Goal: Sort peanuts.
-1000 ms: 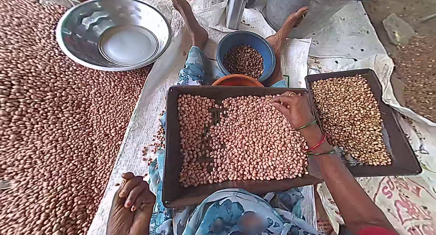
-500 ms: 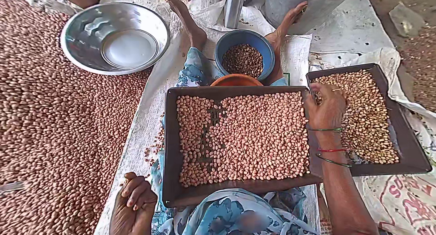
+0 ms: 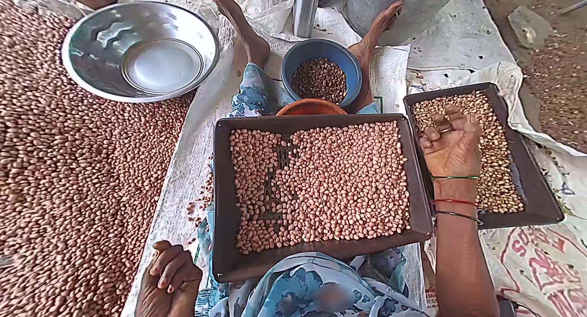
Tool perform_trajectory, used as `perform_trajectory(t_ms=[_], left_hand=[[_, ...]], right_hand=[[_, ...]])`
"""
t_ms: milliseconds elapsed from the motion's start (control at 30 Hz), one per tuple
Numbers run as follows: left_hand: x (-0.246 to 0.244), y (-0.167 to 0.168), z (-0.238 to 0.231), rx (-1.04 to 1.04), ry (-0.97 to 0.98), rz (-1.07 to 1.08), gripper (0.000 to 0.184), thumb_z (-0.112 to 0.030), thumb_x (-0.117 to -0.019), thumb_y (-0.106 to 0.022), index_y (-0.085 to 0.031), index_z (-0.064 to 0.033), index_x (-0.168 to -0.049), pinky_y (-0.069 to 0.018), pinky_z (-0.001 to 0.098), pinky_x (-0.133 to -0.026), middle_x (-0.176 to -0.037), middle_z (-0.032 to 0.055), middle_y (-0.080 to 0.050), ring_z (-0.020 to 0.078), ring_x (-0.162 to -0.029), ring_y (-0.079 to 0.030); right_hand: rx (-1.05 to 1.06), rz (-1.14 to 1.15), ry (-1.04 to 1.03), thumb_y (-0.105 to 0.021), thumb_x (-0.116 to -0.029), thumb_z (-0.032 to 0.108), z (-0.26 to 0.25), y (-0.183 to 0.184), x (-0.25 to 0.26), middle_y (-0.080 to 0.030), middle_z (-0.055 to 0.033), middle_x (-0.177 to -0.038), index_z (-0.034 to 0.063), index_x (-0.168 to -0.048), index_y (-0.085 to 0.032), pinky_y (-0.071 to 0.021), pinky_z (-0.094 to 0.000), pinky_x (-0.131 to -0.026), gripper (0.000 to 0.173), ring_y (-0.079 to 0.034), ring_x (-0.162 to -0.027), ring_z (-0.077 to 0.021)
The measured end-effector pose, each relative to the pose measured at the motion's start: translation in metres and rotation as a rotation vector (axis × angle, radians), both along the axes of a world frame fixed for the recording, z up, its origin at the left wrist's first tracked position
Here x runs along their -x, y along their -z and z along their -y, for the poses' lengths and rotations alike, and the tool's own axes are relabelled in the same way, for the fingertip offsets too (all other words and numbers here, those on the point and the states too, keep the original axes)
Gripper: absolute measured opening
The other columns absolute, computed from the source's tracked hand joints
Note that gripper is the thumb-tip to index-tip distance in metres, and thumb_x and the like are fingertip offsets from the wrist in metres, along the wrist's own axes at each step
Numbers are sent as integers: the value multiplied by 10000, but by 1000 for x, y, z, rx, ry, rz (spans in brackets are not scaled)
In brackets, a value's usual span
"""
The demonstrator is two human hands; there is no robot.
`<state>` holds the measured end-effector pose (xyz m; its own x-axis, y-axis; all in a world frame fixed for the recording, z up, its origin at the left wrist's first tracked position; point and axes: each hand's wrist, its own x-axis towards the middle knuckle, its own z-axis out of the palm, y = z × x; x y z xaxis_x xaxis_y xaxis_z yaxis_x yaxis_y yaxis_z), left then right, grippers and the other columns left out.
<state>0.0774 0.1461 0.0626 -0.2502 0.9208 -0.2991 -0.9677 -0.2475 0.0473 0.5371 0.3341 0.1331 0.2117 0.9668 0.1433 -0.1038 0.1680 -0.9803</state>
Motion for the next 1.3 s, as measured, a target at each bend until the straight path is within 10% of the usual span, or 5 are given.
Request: perform_trajectory(t_ms=[567,700,900,1100,1300], left_hand=[[-6,-6,-2,-27,55,-63,282,-87,-1058,-375,-637,7,-1014,-500,114,-496,-721,-7,-652,11,-534,-612],[-11,-10,-2,-25,38,-80,328,-118,-1078,-331,-627,-4,-992,-490,109,-489,-684,-24,-626,0,-519,-593],[-16,-6,-6,-8,9,-56,345,-119,-1075,-310,-625,-5,-988,-478,102,-480,-685,-30,-622,-5,-514,-586],[-17,-7,-4,-23,1,-30,280,-97,-1063,-368,-622,-7,-984,-486,109,-488,-695,-21,-628,4,-530,-599],[-6,-1,4,-25,-30,1,305,-114,-1073,-349,-619,-1,-988,-479,105,-484,-697,-26,-619,0,-524,-588]], right_hand=[[87,1226,-141,-723,-943,87,40,28,4,-711,-248,-1007,-29,-1048,-766,-542,-578,-802,162,-696,-911,-408],[266,1224,343,-634,-1000,152,31,-7,-28,-486,-357,-1424,23,-1518,-435,-418,-702,-999,570,-554,-1214,-545],[67,957,-227,-673,-953,118,50,23,51,-705,-120,-884,11,-988,-770,-536,-366,-694,149,-636,-734,-183],[310,1419,-630,-561,-1047,248,68,26,142,-704,-273,-1047,-38,-1139,-712,-531,-553,-838,336,-699,-995,-445],[98,883,-353,-720,-924,112,47,25,61,-700,-59,-815,44,-920,-785,-518,-325,-677,94,-622,-690,-133]])
